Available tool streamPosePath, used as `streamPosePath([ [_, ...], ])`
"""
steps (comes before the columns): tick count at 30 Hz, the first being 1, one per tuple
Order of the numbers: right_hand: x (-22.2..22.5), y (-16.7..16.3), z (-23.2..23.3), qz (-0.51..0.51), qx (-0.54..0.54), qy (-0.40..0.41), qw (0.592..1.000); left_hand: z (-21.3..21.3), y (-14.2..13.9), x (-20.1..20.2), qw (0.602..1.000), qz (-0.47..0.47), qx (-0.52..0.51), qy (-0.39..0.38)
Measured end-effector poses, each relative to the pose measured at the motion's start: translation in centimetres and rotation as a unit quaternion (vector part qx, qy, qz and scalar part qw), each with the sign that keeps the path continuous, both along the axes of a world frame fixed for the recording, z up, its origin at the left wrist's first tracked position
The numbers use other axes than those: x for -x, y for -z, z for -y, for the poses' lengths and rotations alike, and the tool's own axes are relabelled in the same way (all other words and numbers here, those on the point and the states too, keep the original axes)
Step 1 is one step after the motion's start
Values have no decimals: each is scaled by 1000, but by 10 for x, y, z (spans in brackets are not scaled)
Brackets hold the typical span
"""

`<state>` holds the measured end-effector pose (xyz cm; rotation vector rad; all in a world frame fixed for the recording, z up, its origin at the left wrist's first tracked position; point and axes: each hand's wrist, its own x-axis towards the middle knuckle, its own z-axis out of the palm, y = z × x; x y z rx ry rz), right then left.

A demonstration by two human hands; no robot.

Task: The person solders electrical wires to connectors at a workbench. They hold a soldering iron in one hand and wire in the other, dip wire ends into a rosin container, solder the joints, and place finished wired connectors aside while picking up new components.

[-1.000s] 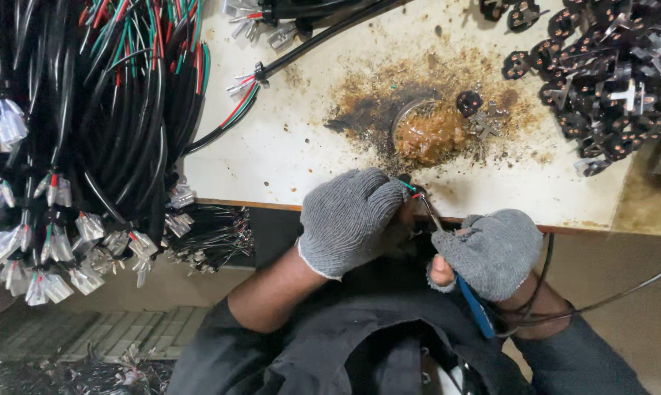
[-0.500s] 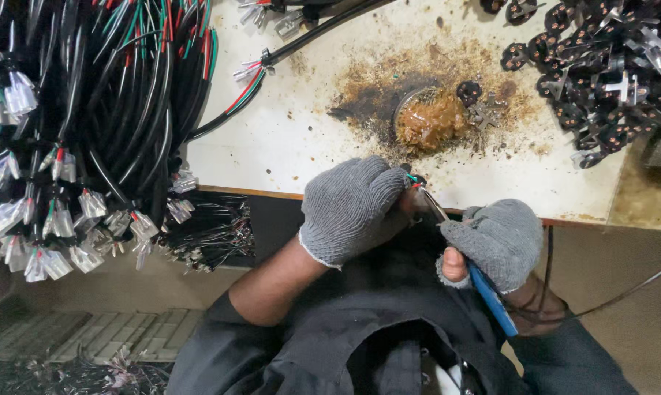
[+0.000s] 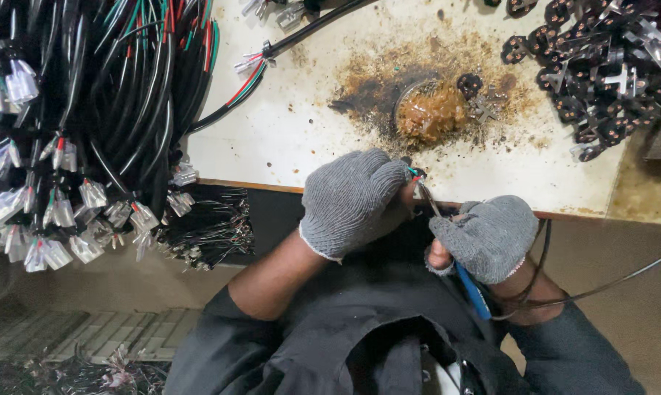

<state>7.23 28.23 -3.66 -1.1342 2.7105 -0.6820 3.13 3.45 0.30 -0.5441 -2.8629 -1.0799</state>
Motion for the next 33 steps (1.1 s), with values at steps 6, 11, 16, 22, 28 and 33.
streamPosePath([
  [6, 7, -5, 3, -75, 76, 36, 994, -1, -1, 2, 1000, -20, 1, -10],
  [11, 1, -14, 13, -70, 215, 147, 963, -6, -1, 5, 999, -26, 23, -29],
  [16, -8, -17, 28, 101, 324, 299, 892, -6, 0, 6, 999, -19, 12, -43],
  [22, 5, -16, 42, 123, 355, 344, 860, -5, 2, 5, 999, -16, 3, -35],
  [28, 21, -42, 55, 176, 343, 228, 894, -1, 8, 1, 1000, 23, 5, -9],
  [33, 25, -51, 66, 109, 283, 260, 917, -1, 6, 0, 1000, 14, 2, -12],
])
